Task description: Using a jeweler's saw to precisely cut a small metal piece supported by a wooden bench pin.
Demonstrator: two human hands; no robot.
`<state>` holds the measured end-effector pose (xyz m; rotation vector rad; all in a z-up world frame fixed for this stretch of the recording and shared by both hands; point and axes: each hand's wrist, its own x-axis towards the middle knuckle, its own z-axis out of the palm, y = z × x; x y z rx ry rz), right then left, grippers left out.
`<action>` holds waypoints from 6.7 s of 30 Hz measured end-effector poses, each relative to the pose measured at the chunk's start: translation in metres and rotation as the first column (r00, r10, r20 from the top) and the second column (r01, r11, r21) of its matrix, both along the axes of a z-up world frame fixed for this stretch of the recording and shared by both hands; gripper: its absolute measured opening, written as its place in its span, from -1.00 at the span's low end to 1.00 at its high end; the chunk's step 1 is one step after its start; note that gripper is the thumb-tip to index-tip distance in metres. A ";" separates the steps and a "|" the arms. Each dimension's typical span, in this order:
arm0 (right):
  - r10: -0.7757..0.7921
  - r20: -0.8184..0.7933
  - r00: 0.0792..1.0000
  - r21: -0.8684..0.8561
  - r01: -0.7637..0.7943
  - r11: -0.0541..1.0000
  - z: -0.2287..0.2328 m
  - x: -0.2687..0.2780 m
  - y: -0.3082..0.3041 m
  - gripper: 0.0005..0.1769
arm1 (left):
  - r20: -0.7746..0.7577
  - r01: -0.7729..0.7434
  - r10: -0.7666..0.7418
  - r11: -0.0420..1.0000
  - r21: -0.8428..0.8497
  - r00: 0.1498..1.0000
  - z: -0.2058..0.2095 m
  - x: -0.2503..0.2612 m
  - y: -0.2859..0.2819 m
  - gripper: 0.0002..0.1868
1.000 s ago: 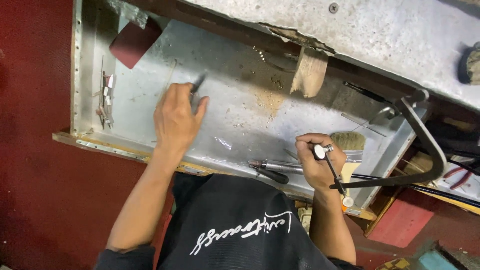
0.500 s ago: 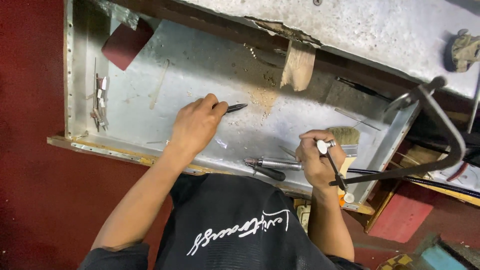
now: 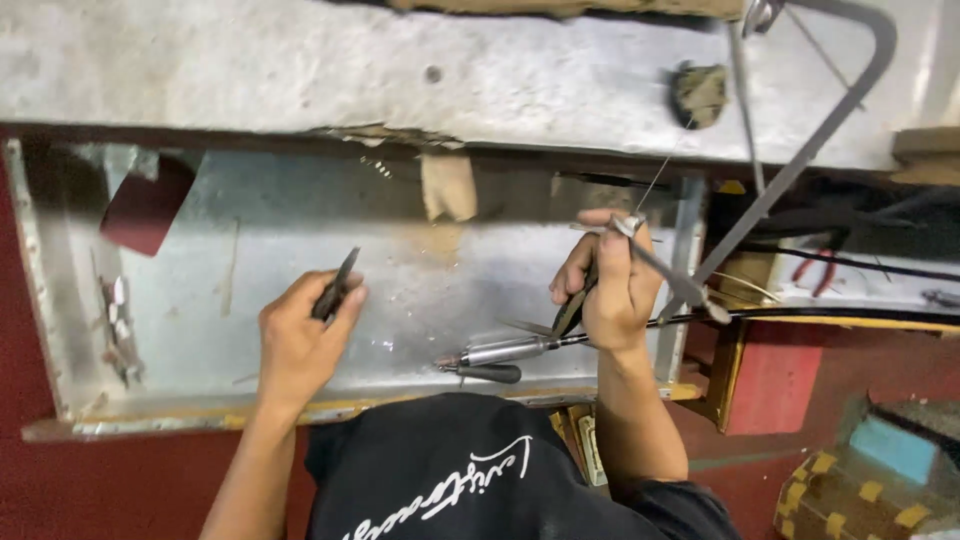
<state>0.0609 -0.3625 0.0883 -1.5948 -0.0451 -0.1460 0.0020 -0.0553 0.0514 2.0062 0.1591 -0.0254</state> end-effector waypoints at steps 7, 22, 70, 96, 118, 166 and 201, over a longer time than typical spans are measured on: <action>-0.113 -0.018 0.993 -0.049 0.112 0.992 0.028 0.015 -0.013 -0.60 | -0.041 0.004 -0.006 0.998 -0.057 0.999 0.007 -0.002 -0.007 -0.96; -0.133 -0.195 0.972 -0.116 0.111 0.987 0.044 0.007 -0.021 -0.62 | -0.072 0.036 -0.036 0.999 0.001 0.997 0.012 -0.005 -0.004 -0.84; 0.241 0.011 0.971 -0.021 -0.241 0.970 0.020 -0.045 0.041 -0.93 | 0.245 0.193 -0.130 0.948 -0.254 0.961 0.080 0.004 -0.067 -0.95; 0.234 0.038 0.971 -0.070 -0.231 0.970 0.016 -0.019 0.042 -0.92 | 0.126 0.396 -0.379 0.906 -0.151 0.917 0.089 0.013 -0.042 -0.56; 0.317 0.086 0.945 -0.078 -0.310 0.947 -0.003 -0.032 0.039 -0.81 | -0.098 0.510 -0.522 0.851 -0.125 0.848 0.087 -0.001 -0.025 -0.38; 0.265 0.046 0.963 0.063 -0.268 0.961 -0.019 -0.020 0.050 -0.88 | -0.222 0.545 -0.548 0.835 -0.081 0.806 0.091 0.016 -0.025 -0.39; 0.364 0.028 0.931 -0.533 -0.295 0.793 -0.069 -0.031 0.032 -0.64 | -0.231 0.508 -0.453 0.755 0.415 0.861 0.101 0.043 -0.028 -0.26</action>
